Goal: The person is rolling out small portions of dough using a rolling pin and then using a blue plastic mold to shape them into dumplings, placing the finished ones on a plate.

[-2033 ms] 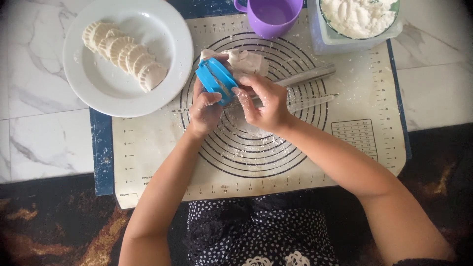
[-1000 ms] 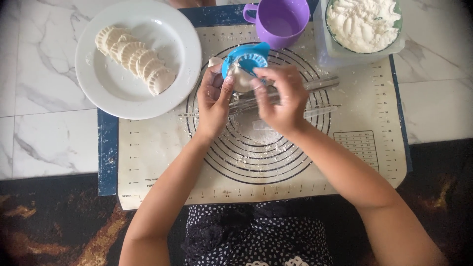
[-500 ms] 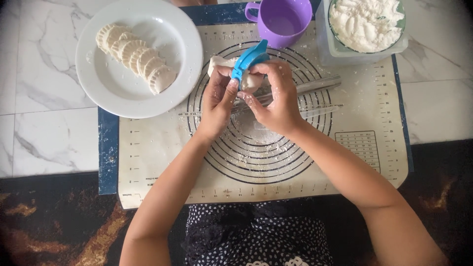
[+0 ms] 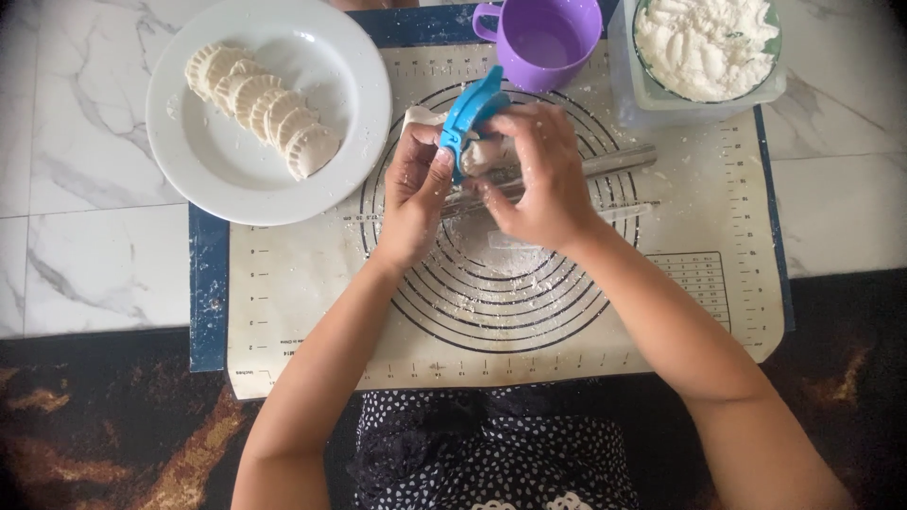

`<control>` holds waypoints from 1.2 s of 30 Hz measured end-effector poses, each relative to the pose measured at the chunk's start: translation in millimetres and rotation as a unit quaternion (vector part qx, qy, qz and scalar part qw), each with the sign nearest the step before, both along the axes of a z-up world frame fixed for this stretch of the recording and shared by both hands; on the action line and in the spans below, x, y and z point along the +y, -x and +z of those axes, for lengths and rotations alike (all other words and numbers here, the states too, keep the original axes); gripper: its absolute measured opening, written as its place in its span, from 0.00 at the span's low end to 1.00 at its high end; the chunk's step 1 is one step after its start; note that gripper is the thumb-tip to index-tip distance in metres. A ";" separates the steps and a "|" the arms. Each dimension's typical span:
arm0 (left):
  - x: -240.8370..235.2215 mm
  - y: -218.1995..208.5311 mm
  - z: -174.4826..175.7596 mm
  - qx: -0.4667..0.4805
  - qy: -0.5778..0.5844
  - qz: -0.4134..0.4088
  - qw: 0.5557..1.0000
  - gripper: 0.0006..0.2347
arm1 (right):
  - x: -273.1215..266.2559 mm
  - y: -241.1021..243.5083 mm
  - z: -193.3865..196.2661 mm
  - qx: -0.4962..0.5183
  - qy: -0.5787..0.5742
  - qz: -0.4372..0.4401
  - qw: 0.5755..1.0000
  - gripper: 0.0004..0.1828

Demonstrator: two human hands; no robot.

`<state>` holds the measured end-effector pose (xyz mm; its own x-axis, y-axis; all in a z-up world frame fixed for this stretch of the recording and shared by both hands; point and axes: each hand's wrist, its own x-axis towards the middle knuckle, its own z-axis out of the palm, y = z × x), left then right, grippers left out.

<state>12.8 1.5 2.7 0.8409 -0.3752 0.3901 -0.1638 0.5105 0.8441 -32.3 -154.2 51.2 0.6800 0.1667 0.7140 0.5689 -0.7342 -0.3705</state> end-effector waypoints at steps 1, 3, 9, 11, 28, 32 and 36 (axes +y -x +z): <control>-0.1 -1.1 -1.3 0.000 0.000 0.001 1.000 0.02 | -5.0 -1.5 -4.6 0.000 0.000 0.001 1.000 0.22; 0.3 -3.9 -3.6 -0.017 0.001 0.014 1.000 0.02 | -14.5 -5.5 -13.3 0.007 0.036 0.003 0.999 0.24; -0.8 -10.0 -19.4 -0.010 0.011 -0.006 1.000 0.02 | -18.2 -5.4 -20.8 0.020 0.021 0.024 0.999 0.21; -1.2 -2.6 -1.6 -0.010 0.000 0.004 1.000 0.02 | -12.2 -0.8 -15.0 0.035 0.011 0.021 0.999 0.20; 51.5 -61.7 -0.6 0.087 0.210 0.274 0.935 0.07 | 19.5 -15.7 -3.7 0.309 -0.253 -0.040 0.916 0.06; 91.5 -85.2 -5.1 0.072 0.291 0.316 0.900 0.11 | 50.4 -23.3 33.7 0.312 -0.089 -0.013 0.946 0.11; 110.6 -102.8 -22.1 0.099 0.295 0.338 0.888 0.12 | 59.1 -17.6 62.2 0.352 0.109 -0.042 0.929 0.11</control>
